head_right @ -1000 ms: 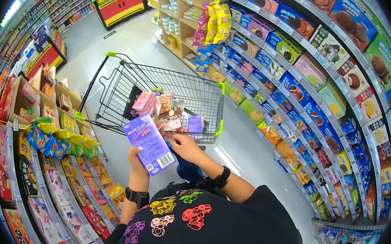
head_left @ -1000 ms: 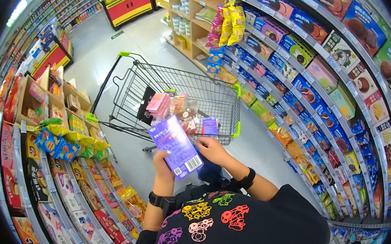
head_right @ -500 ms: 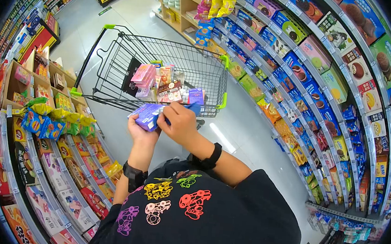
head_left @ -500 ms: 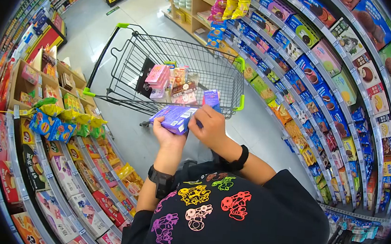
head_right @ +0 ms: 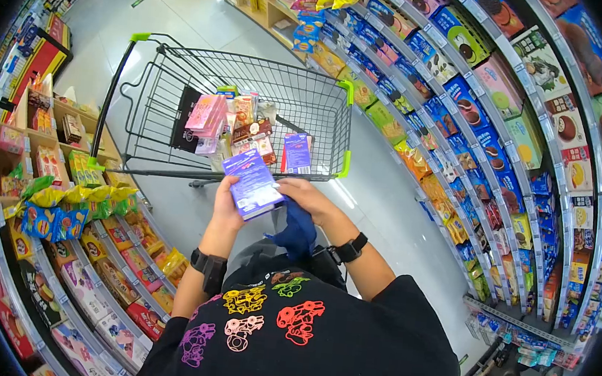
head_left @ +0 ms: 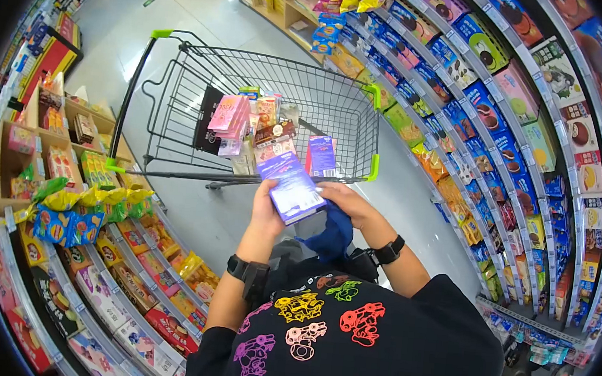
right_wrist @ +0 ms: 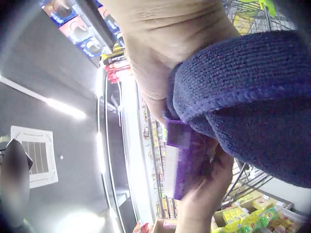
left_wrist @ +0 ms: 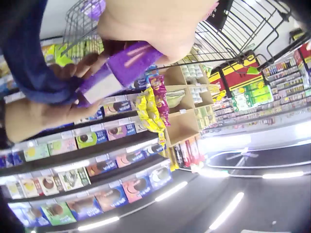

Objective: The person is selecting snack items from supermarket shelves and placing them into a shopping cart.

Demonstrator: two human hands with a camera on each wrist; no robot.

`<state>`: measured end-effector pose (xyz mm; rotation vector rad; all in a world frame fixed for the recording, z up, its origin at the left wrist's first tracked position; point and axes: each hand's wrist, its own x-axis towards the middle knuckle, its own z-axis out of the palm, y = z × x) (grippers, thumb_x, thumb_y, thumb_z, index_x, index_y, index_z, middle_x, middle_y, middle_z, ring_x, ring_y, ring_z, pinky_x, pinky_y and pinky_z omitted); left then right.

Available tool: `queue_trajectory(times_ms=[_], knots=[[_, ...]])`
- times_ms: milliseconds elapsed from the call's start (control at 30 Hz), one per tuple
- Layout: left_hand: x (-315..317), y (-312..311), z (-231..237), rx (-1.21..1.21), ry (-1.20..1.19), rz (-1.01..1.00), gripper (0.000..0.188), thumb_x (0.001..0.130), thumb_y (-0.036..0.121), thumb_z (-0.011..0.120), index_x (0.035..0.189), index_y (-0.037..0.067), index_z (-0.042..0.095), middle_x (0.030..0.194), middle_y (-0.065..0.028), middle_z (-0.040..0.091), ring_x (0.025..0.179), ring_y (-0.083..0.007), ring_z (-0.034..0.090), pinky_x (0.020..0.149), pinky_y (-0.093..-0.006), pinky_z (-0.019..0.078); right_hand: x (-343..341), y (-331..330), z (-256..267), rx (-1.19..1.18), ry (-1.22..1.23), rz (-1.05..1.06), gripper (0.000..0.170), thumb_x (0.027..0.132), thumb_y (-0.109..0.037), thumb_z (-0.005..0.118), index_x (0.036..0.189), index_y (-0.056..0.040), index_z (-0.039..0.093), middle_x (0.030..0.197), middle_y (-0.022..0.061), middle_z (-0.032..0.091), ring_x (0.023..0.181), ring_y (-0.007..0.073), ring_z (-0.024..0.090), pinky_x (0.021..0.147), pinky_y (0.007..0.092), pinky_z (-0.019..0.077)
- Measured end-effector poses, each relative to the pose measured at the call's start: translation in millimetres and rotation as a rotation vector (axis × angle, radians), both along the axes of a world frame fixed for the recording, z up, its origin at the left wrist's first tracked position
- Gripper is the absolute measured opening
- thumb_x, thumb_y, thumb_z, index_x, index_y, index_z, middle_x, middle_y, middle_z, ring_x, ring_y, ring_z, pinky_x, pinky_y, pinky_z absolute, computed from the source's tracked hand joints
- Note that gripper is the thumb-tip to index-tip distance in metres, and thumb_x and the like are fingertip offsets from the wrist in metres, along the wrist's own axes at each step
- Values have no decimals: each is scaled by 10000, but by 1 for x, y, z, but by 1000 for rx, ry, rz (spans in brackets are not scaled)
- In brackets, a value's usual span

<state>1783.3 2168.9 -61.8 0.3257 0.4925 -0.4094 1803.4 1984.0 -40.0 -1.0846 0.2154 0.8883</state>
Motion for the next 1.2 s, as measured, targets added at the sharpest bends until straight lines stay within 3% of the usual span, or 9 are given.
queue_trajectory(times_ms=[267,333,567,767,833,900,967,1067,1200], knots=[[136,-33,-123,688,8,-325,338,858,94,463,1194,60,443,1013,-58,584,835,-160,600,686,-294,505,133,-36,-92,-235,161,-69,453,728,12,605,1157,60,469,956,155,591,779,197,621,680,296,530],[152,-49,-159,407,49,-280,324,864,96,445,1187,70,450,1021,-59,584,839,-172,595,686,-311,494,160,-46,-141,-287,214,-31,448,722,24,607,1149,55,477,945,162,596,752,208,627,663,309,542],[143,-75,-325,661,206,-562,399,889,305,347,1087,17,539,1047,-99,585,943,-229,540,809,-348,417,166,-50,-240,-895,112,344,443,594,-66,700,1011,34,593,919,159,630,799,248,612,668,316,473],[185,-47,-188,663,497,-805,456,894,399,370,1189,83,516,1110,-106,569,1026,-215,509,849,-344,398,159,-47,-237,-1307,119,380,753,586,-185,729,1214,80,410,1040,237,590,978,315,586,816,345,470],[171,-6,-229,732,424,-631,508,836,437,487,1197,79,503,1069,-133,588,981,-251,551,841,-335,413,168,-39,-225,-1333,7,378,854,586,-210,736,1280,69,323,1099,246,561,1013,301,573,849,341,459],[178,58,-263,1423,43,-451,564,741,326,604,1185,4,471,1031,-206,577,913,-322,567,839,-367,420,188,-15,-199,-1073,-19,264,715,651,-236,714,1232,45,406,1080,222,576,989,282,584,833,337,465],[213,110,-186,2230,-68,-564,620,712,324,649,1199,-1,444,1133,-231,492,1051,-371,469,899,-446,367,205,19,-190,-924,-45,269,621,695,-263,697,1194,20,459,1065,213,583,980,277,584,825,336,464],[242,161,-150,2422,-32,-584,788,657,356,708,1279,20,359,1148,-209,468,1045,-379,455,889,-450,376,214,98,-212,-906,-382,323,525,730,-309,691,1137,-26,518,1006,184,604,907,238,603,765,319,476],[263,201,-166,2245,15,-855,867,613,427,729,1275,19,344,1070,-182,449,1009,-342,451,838,-429,407,234,205,-236,-765,-208,214,452,764,-326,653,1066,-2,558,976,162,611,908,246,583,762,331,460]])
